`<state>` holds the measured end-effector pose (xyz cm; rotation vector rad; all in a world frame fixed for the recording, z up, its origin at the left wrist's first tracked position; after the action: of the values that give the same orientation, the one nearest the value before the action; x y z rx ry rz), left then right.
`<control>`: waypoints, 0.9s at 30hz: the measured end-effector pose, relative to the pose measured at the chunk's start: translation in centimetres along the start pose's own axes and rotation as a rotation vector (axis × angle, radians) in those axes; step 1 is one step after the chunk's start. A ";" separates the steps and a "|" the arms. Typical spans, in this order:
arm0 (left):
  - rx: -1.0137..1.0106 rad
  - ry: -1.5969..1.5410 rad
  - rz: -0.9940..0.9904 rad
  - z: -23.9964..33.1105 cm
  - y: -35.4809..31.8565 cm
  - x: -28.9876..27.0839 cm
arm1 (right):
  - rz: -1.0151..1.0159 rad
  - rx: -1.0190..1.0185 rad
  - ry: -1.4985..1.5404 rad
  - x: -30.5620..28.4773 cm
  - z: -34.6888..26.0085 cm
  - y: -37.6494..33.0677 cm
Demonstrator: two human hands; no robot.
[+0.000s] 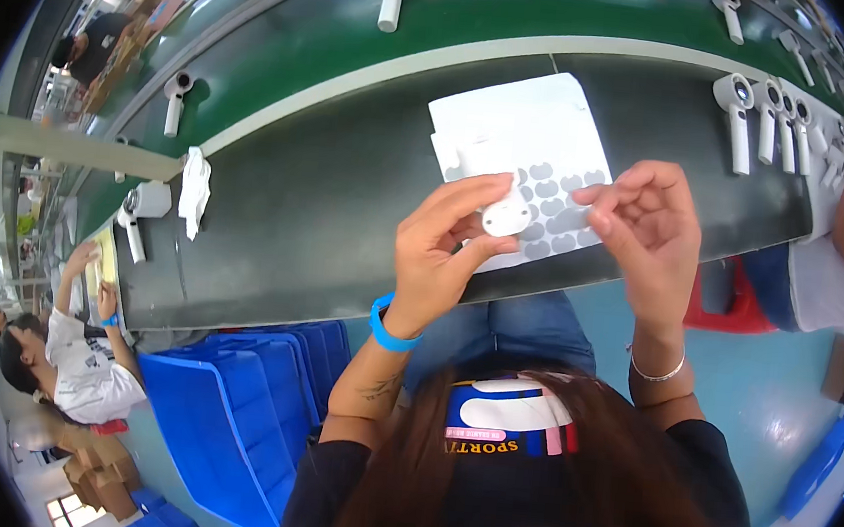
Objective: Applying small round stickers to the base of handheld electronic devices on an assembly line.
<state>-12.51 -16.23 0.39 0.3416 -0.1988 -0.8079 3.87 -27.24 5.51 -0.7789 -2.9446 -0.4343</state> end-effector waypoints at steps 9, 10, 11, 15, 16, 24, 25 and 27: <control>-0.098 -0.088 -0.051 0.8 -0.4 1.2 | -0.113 0.045 -0.015 1.3 0.5 -1.0; -0.098 -0.103 -0.046 0.8 -0.4 1.3 | -0.118 0.045 -0.016 1.3 0.5 -1.0; -0.101 -0.103 -0.043 0.8 -0.3 1.3 | -0.121 0.054 -0.016 1.3 0.5 -0.9; -0.128 -0.161 -0.068 0.9 -0.1 1.3 | -0.120 0.081 -0.028 1.2 0.4 -0.8; -0.145 -0.177 -0.076 0.9 -0.1 1.3 | -0.117 0.085 -0.027 1.1 0.4 -0.8; -0.174 -0.155 -0.088 0.9 0.3 1.4 | -0.107 0.092 -0.005 0.8 0.5 -0.5; -0.173 -0.142 -0.085 1.0 0.3 1.4 | -0.105 0.094 -0.004 0.8 0.5 -0.5; -0.176 -0.139 -0.082 1.0 0.3 1.5 | -0.104 0.090 -0.001 0.7 0.6 -0.5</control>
<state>-11.56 -17.35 1.48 0.1283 -0.2433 -0.9246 3.01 -27.10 4.95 -0.6179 -2.9909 -0.3055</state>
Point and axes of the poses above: each hand's wrist, its own y-axis towards the middle knuckle, its own x-axis out of the palm, z = x × y, the point moved 1 cm from there along y, towards the middle knuckle, and after that the axes turned 2 degrees about -z, right-handed, at the moved point
